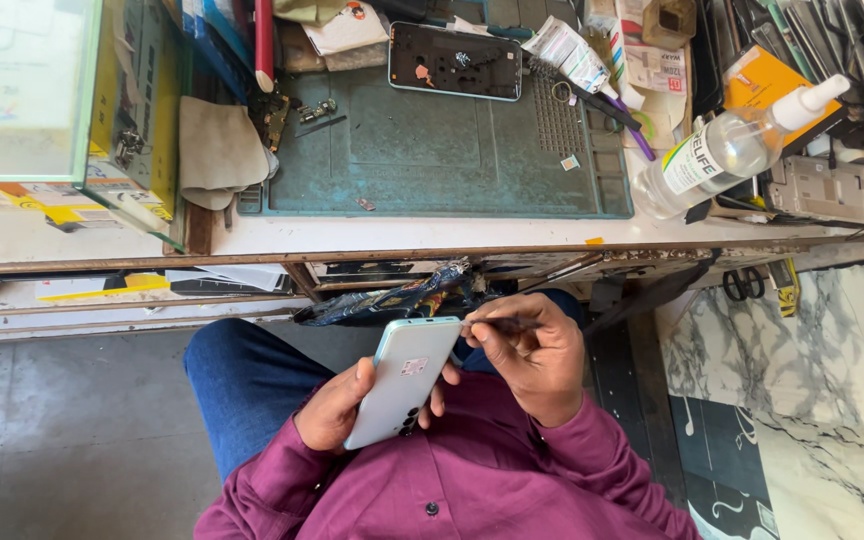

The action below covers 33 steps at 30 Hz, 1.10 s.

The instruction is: The person removes a SIM card from a smartphone, then uses a prying tool to separate the back cover from the phone body. The back cover is placed on the workbench, and the person continues to manipulate the phone's internal components.

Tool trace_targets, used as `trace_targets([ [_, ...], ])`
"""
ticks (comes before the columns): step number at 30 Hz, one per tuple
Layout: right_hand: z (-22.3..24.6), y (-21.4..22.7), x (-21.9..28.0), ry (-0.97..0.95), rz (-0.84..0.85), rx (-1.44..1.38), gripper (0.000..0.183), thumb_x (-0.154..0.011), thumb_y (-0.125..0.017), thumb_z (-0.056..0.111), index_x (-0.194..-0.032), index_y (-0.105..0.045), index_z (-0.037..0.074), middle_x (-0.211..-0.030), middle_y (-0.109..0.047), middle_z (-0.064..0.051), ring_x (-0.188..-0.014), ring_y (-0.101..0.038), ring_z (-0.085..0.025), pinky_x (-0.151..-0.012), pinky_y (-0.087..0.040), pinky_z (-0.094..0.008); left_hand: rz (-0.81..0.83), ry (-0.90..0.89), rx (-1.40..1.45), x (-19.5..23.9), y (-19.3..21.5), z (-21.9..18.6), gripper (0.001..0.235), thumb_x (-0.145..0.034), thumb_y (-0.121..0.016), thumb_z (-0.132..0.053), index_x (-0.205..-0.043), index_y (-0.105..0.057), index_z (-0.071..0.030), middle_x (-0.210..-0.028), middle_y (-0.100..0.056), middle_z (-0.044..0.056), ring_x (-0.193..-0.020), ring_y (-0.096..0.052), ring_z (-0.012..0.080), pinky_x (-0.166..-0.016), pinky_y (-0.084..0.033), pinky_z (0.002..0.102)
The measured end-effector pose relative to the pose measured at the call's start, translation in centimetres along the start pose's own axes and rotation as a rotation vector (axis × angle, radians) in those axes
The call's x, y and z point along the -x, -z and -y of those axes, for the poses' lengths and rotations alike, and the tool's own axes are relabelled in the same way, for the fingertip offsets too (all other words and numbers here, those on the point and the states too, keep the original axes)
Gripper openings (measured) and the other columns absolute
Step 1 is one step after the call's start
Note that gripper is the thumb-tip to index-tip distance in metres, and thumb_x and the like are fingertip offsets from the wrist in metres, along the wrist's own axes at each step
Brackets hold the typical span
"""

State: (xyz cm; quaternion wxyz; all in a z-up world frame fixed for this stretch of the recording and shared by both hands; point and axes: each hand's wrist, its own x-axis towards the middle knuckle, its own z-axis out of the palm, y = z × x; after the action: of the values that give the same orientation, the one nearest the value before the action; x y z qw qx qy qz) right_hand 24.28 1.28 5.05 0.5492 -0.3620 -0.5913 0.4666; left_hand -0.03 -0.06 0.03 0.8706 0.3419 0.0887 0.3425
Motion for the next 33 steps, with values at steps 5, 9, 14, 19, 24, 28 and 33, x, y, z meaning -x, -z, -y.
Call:
trace_targets([
  [5, 0.6, -0.4, -0.1, 0.100, 0.002, 0.239, 0.021, -0.096, -0.071, -0.006, -0.112, -0.061, 0.002, -0.111, -0.073, -0.012, -0.100, -0.075, -0.013, -0.084, -0.066, -0.026, -0.010, 0.043, -0.022, 0.0, -0.1, 0.0, 0.091, -0.101, -0.039, -0.072, -0.146, -0.050, 0.006, -0.119, -0.063, 0.014, -0.100, -0.062, 0.0190, -0.090, -0.051, 0.032],
  [9, 2.0, -0.9, -0.6, 0.222, -0.003, 0.499, 0.022, -0.092, -0.074, -0.006, -0.111, -0.066, 0.003, -0.105, -0.072, -0.009, -0.095, -0.075, -0.013, -0.083, -0.065, -0.024, -0.017, 0.073, -0.044, -0.1, -0.1, 0.0, 0.087, -0.101, -0.037, -0.071, -0.143, -0.051, 0.004, -0.114, -0.063, 0.011, -0.095, -0.060, 0.0166, -0.087, -0.050, 0.030],
  [14, 3.1, -1.3, -1.6, 0.319, 0.046, 0.516, 0.023, -0.090, -0.076, -0.005, -0.109, -0.067, 0.004, -0.105, -0.074, -0.009, -0.100, -0.075, -0.019, -0.088, -0.063, -0.028, -0.032, 0.123, -0.062, -0.6, -0.3, 0.2, 0.078, -0.105, -0.032, -0.065, -0.140, -0.055, 0.002, -0.109, -0.064, 0.010, -0.093, -0.060, 0.0168, -0.086, -0.050, 0.030],
  [19, 2.9, -1.0, -1.9, 0.268, 0.075, 0.452, 0.023, -0.091, -0.075, -0.006, -0.110, -0.066, 0.003, -0.108, -0.074, -0.011, -0.102, -0.076, -0.019, -0.088, -0.064, -0.029, -0.075, 0.196, -0.100, -1.3, -0.5, 0.4, 0.072, -0.106, -0.030, -0.060, -0.136, -0.057, 0.000, -0.104, -0.064, 0.009, -0.093, -0.061, 0.0162, -0.084, -0.050, 0.030],
  [24, 2.1, -0.3, -1.7, 0.214, 0.079, 0.361, 0.021, -0.093, -0.073, -0.007, -0.111, -0.065, 0.002, -0.110, -0.074, -0.013, -0.104, -0.075, -0.019, -0.089, -0.065, -0.030, -0.064, 0.264, -0.112, -1.7, -0.6, 0.2, 0.069, -0.107, -0.028, -0.058, -0.133, -0.059, -0.002, -0.100, -0.064, 0.007, -0.094, -0.062, 0.0155, -0.082, -0.051, 0.030],
  [28, 1.7, 0.2, -1.5, 0.191, 0.076, 0.308, 0.020, -0.094, -0.072, -0.006, -0.111, -0.064, 0.002, -0.111, -0.074, -0.014, -0.106, -0.075, -0.020, -0.090, -0.064, -0.030, -0.076, 0.265, -0.113, -1.9, -0.6, 0.2, 0.068, -0.108, -0.028, -0.057, -0.131, -0.060, -0.002, -0.098, -0.065, 0.008, -0.090, -0.063, 0.0160, -0.080, -0.052, 0.030],
  [33, 1.4, 0.5, -1.4, 0.207, 0.099, 0.316, 0.019, -0.095, -0.072, -0.004, -0.111, -0.064, 0.002, -0.112, -0.074, -0.014, -0.107, -0.075, -0.020, -0.091, -0.064, -0.031, -0.078, 0.270, -0.106, -2.0, -0.6, 0.1, 0.070, -0.107, -0.027, -0.058, -0.129, -0.061, -0.001, -0.095, -0.065, 0.008, -0.086, -0.063, 0.0160, -0.078, -0.053, 0.030],
])
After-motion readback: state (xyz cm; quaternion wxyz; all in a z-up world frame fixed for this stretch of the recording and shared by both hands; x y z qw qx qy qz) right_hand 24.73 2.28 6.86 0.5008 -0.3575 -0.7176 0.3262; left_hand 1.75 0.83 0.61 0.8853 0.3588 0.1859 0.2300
